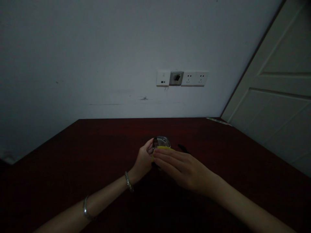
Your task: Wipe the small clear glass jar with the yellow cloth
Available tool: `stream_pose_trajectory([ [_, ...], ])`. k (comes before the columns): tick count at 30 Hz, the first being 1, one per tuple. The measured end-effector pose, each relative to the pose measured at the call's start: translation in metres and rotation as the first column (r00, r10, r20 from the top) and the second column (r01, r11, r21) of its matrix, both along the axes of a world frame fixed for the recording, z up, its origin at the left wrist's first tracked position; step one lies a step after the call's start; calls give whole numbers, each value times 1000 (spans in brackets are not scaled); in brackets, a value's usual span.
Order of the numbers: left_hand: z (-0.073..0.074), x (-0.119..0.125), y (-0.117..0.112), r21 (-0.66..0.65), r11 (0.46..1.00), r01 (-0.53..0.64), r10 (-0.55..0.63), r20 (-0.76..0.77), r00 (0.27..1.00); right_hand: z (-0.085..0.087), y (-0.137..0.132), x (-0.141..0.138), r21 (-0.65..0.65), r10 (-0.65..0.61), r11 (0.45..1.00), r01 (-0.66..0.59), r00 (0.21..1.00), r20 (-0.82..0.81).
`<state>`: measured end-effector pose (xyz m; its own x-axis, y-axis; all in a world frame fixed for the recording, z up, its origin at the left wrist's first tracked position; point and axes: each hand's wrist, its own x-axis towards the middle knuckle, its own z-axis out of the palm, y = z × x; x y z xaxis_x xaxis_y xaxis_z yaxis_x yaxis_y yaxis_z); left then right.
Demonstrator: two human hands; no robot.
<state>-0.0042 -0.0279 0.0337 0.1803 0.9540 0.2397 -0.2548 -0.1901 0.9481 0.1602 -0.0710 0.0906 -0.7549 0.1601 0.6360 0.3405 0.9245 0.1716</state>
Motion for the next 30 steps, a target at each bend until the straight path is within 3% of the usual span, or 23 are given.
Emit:
stream_pose_trajectory([
  [6,-2,1,0,12,1000,14,-14,-7,1000,4,5,7,13,-16,1000,16,998,-62],
  [12,-6,0,-1,-31,998,60,-58,49,997,-5,23,23,-121,-195,976,184,977,-90],
  [22,-11,1,2,-95,995,12,-3,101,995,-8,16,10,-177,5,984,-9,1000,-22],
  [26,-10,2,1,-95,995,13,-4,94,996,-5,18,15,-256,-35,966,22,998,-48],
  [30,-8,1,-1,-92,995,25,-18,77,997,-6,26,27,-246,-127,964,106,989,-73],
])
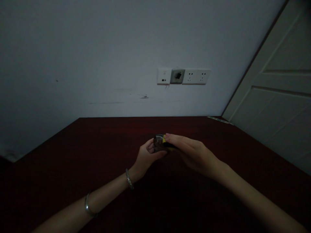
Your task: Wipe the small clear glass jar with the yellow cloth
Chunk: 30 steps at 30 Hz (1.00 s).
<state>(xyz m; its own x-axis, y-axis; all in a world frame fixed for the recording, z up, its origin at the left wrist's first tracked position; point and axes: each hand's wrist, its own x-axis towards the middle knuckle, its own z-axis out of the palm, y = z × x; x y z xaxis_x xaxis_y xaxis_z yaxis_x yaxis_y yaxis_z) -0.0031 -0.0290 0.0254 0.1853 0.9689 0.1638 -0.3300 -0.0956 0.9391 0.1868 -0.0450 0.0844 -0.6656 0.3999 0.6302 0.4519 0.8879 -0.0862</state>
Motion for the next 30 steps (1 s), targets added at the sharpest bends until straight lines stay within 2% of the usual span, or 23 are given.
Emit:
stream_pose_trajectory([
  [4,-1,-1,0,16,999,41,-41,19,999,-4,5,4,2,-17,1000,17,1000,-26],
  [10,4,-3,4,-4,1000,26,-26,24,999,-4,1,-3,-52,103,993,-109,989,-102],
  [15,7,-6,7,-31,999,18,-18,1,1000,-1,-5,-5,-148,116,979,-140,981,-158],
  [23,1,-7,6,9,993,121,-122,61,991,1,0,2,-67,-4,998,-10,977,-211],
  [30,3,-9,6,30,991,132,-133,55,990,-1,2,4,-22,91,995,-97,979,-180],
])
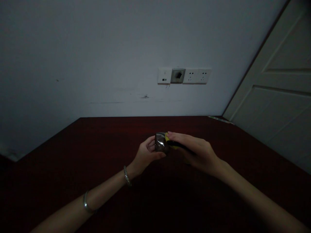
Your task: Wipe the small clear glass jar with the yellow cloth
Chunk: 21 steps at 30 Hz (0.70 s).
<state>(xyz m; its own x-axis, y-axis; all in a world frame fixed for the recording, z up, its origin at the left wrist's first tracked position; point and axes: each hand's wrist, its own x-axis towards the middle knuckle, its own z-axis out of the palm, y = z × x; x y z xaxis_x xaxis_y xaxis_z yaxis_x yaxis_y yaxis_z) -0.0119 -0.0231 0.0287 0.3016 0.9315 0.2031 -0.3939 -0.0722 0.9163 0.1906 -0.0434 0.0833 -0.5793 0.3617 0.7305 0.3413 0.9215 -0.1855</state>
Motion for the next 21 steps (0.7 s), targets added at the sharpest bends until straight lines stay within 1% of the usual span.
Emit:
stream_pose_trajectory([
  [7,4,0,0,17,1000,-7,7,12,1000,3,-5,-2,51,36,998,-38,998,54],
  [12,4,-1,1,44,997,-56,55,24,998,4,-15,-12,25,86,996,-89,993,78],
  [15,5,-1,2,41,998,-55,54,36,998,7,-18,-14,-1,96,995,-96,993,63],
  [18,7,-3,0,34,999,-16,14,47,999,12,-17,-11,-33,41,999,-42,999,-18],
  [21,9,-4,-3,44,998,34,-36,40,999,12,-11,-5,-89,-94,993,82,985,-145],
])
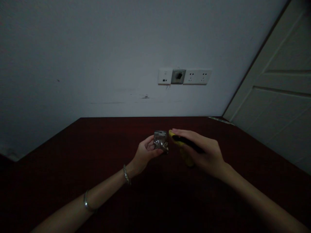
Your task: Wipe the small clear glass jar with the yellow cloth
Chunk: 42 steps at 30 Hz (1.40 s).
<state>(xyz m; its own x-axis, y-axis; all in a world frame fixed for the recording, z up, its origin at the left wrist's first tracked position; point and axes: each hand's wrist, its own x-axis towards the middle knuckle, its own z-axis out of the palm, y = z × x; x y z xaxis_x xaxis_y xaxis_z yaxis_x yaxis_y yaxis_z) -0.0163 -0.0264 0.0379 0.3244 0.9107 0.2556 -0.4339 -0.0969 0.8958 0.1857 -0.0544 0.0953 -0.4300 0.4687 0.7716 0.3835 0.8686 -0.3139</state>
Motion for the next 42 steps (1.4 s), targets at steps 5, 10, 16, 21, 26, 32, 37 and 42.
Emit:
stream_pose_trajectory([
  [5,3,1,-7,-7,997,74,-74,-44,996,-8,10,1,-131,-111,987,96,988,-107],
  [10,4,4,-10,32,999,27,-26,-36,999,-10,7,-7,-296,44,952,-75,993,-111],
  [16,7,6,-10,20,1000,9,-8,-26,1000,-17,8,-11,-293,106,951,-104,994,-10],
  [21,5,9,-11,36,998,58,-56,-45,997,-24,11,-11,-156,96,983,-95,995,-7],
  [26,4,9,-10,-4,995,101,-102,-39,994,-27,14,-10,-113,109,988,-106,994,14],
  [32,5,9,-10,-54,990,130,-133,-60,989,-29,15,-10,-108,53,993,-51,998,22],
  [37,7,7,-10,-53,978,202,-203,-20,979,-31,15,-12,-129,25,991,-30,999,-43],
  [42,5,6,-4,5,958,288,-288,-32,957,-35,14,-14,-271,-28,962,-15,988,-155],
])
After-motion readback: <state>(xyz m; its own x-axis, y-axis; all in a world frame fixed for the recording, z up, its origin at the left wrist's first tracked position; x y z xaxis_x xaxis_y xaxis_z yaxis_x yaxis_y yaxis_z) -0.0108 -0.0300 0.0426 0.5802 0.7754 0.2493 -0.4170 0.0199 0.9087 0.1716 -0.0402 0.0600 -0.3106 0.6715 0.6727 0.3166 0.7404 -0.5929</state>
